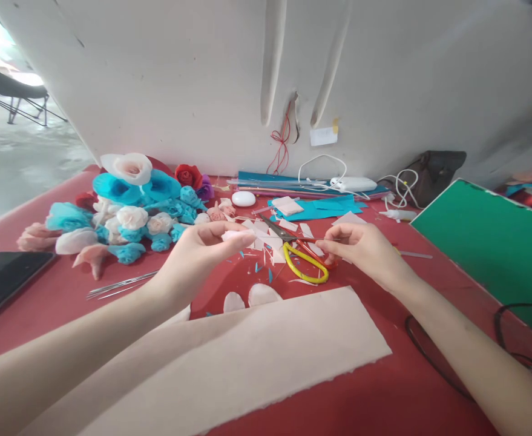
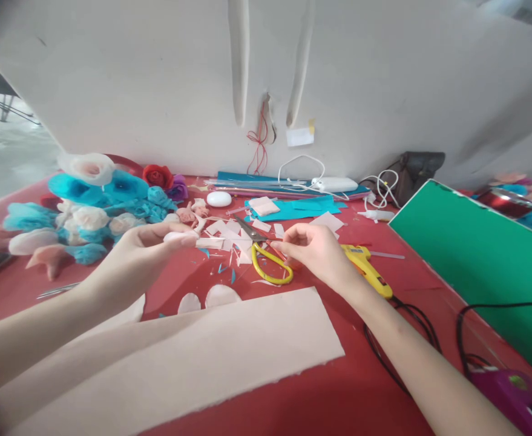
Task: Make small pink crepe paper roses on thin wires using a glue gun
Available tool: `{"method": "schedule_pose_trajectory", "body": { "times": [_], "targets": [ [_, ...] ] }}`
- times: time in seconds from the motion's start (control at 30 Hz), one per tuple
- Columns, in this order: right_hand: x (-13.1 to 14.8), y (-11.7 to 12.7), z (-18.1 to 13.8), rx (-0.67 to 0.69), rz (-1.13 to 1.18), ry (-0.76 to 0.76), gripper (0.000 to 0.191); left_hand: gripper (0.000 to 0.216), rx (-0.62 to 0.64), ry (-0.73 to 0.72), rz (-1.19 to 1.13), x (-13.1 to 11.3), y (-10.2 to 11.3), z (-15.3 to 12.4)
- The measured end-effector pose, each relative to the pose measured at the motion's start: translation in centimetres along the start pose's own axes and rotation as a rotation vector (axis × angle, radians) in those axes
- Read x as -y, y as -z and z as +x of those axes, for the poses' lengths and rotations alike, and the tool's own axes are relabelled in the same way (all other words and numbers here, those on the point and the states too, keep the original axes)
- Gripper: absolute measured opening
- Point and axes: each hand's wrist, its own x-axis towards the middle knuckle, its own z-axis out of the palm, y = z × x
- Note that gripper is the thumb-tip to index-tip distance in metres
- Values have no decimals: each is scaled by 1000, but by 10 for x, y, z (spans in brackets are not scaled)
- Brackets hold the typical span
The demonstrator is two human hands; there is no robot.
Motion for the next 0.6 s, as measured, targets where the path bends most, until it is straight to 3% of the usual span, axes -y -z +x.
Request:
{"method": "schedule_pose_trajectory", "body": {
  "times": [0.23, 0.6],
  "targets": [
    [1, -1, 1, 34, 0, -21, 29, 17, 45, 10, -55, 6, -10, -4],
    [-3, 0, 2, 180, 85, -90, 26, 16, 232, 97, -96, 20, -20, -13]
  ]
}}
